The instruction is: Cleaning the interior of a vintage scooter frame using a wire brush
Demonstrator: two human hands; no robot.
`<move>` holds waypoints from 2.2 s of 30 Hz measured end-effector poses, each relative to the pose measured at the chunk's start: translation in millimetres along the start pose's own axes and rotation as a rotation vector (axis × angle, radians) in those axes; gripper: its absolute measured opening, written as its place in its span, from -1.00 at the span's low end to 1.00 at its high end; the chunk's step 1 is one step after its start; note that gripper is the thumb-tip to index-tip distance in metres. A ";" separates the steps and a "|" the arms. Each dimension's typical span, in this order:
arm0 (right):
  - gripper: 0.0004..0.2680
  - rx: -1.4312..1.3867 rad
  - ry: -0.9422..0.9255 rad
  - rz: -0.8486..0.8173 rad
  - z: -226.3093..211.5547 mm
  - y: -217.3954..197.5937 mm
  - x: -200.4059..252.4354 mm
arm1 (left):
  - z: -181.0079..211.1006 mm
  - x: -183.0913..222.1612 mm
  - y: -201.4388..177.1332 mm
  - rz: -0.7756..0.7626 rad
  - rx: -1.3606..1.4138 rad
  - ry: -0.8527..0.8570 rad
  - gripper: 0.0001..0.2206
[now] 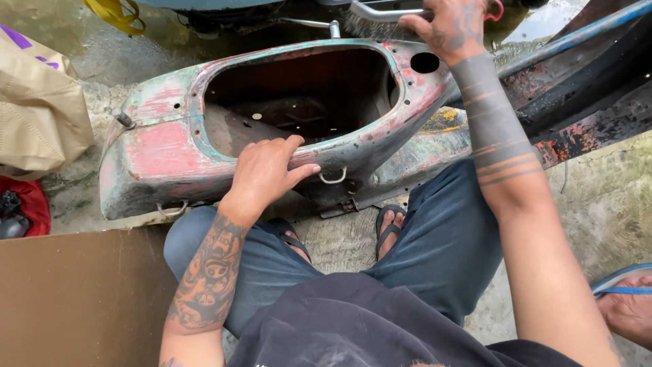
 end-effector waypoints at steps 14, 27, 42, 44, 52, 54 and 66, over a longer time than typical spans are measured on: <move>-0.46 -0.154 -0.045 -0.094 -2.7 -1.0 0.1 | -1.1 -0.3 0.5 0.002 0.003 -0.012 -0.49; -0.60 0.040 0.159 -0.076 65.1 8.2 17.2 | -3.5 -2.3 0.6 0.009 0.007 -0.008 -0.49; -0.59 -0.032 -0.064 0.043 -17.5 -37.4 -3.7 | 1.5 -0.3 -4.9 -0.012 0.003 -0.024 -0.48; -0.58 -0.057 -0.022 0.041 -22.9 -34.2 -4.5 | 0.6 0.8 -4.8 -0.027 0.036 -0.039 -0.48; -0.60 -0.089 0.126 -0.209 66.8 -6.6 44.1 | 2.0 -0.2 -6.2 -0.040 0.027 -0.035 -0.48; -0.62 -0.018 0.111 -0.169 46.7 -10.3 33.8 | 1.9 1.0 -5.2 -0.037 0.020 -0.033 -0.48; -0.56 -0.202 0.184 -0.334 48.4 12.8 29.2 | -1.3 -0.9 -2.5 -0.066 0.037 -0.070 -0.47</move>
Point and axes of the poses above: each hand's wrist, its own x-axis away from the middle knuckle, its own y-axis out of the palm, z = x × y, the point moved 9 cm from there along -x, towards the middle knuckle, and after that the axes turned 5 degrees about x, right-handed, at the moved point
